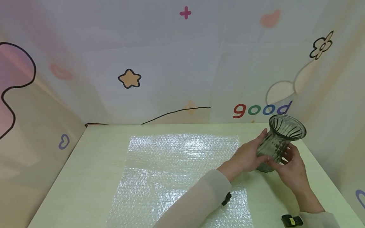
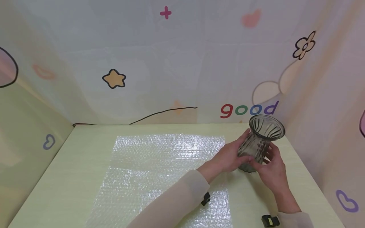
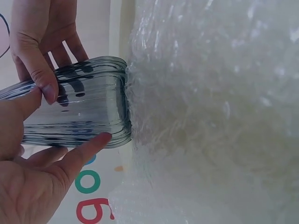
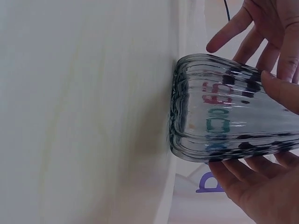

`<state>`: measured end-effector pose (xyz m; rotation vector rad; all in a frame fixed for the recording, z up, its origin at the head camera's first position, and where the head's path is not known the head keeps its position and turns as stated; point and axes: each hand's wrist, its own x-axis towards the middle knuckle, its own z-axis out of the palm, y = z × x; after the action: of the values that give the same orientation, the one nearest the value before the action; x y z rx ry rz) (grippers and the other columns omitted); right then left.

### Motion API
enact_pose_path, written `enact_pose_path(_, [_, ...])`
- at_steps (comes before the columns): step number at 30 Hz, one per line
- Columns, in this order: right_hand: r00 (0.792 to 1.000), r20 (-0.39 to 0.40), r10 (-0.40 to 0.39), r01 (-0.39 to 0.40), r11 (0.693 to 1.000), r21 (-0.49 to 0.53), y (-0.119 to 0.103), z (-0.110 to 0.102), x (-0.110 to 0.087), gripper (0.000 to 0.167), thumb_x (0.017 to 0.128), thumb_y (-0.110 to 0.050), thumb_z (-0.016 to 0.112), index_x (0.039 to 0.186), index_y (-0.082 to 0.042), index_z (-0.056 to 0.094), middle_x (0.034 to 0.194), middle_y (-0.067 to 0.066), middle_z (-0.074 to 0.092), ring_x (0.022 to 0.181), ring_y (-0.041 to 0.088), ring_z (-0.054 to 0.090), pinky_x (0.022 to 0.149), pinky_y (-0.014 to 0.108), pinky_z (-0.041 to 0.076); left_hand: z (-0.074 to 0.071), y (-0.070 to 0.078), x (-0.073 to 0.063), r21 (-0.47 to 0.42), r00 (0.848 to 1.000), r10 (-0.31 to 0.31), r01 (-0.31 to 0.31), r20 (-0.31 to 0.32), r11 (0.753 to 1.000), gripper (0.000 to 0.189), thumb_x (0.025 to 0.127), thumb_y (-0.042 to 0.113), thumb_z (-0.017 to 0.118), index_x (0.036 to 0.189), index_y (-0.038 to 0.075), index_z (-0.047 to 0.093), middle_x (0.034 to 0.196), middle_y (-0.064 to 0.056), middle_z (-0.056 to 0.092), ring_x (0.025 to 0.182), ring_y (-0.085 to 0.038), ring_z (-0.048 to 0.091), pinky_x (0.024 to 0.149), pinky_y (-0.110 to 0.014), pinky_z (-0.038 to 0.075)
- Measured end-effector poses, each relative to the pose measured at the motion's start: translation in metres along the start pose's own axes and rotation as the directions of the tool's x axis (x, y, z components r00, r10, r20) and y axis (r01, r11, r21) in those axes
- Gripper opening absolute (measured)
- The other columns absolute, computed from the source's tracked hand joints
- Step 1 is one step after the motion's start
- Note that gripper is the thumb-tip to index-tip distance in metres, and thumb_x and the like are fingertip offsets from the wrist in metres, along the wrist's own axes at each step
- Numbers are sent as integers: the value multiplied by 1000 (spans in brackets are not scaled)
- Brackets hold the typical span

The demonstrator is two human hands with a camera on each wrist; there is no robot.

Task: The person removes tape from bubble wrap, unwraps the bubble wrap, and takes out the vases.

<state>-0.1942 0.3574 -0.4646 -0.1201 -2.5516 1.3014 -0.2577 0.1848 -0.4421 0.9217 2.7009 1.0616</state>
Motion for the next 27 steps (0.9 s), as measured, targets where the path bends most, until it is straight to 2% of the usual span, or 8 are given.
enact_pose_path(5, [1000, 20, -18, 17, 1000, 18, 1, 0, 0, 100, 93, -15, 79, 164, -3, 10, 157, 37, 35, 135, 53, 41, 85, -2, 37, 0, -4, -2, 11, 1000, 0, 0, 17, 1000, 96, 99, 48, 67, 166, 40, -1, 167, 14, 33, 148, -3, 41, 117, -21, 38])
enact_pose_path(12, [999, 50, -17, 16, 999, 30, 2, -3, 1, 100, 95, -19, 77, 164, -4, 7, 157, 37, 33, 136, 53, 39, 88, -2, 38, -6, -6, -6, 1, 999, -2, 2, 46, 1000, 95, 100, 50, 64, 167, 35, -2, 168, 10, 31, 150, -6, 38, 118, -25, 38])
enact_pose_path(16, [998, 54, -9, 7, 999, 38, 4, -4, 2, 101, 95, -21, 78, 165, -6, 7, 158, 36, 33, 136, 42, 43, 89, -1, 39, -14, -6, -11, -33, 998, -20, 22, 51, 999, 94, 101, 51, 63, 166, 37, -3, 169, 10, 30, 152, -7, 36, 119, -27, 37])
enact_pose_path(19, [999, 51, -13, 11, 999, 45, 5, -5, 1, 100, 95, -20, 77, 165, -7, 8, 159, 35, 32, 134, 39, 44, 87, 0, 40, -19, -7, -15, -52, 998, -35, 38, 53, 998, 91, 102, 50, 62, 166, 38, -2, 169, 11, 28, 153, -7, 34, 120, -27, 36])
enact_pose_path(23, [998, 56, -22, 19, 998, 53, 6, -8, 0, 98, 97, -21, 75, 166, -10, 6, 160, 36, 28, 137, 49, 40, 86, 0, 41, -22, -9, -18, -56, 998, -41, 44, 51, 997, 87, 103, 49, 60, 167, 36, 2, 169, 11, 29, 153, -9, 35, 120, -29, 37])
enact_pose_path(27, [998, 56, -31, 28, 998, 56, 6, -10, -2, 96, 98, -22, 74, 167, -15, 7, 161, 37, 26, 139, 53, 38, 85, 0, 43, -22, -11, -18, -47, 998, -38, 40, 52, 998, 85, 104, 48, 59, 167, 34, 4, 169, 10, 30, 152, -8, 36, 120, -28, 37])
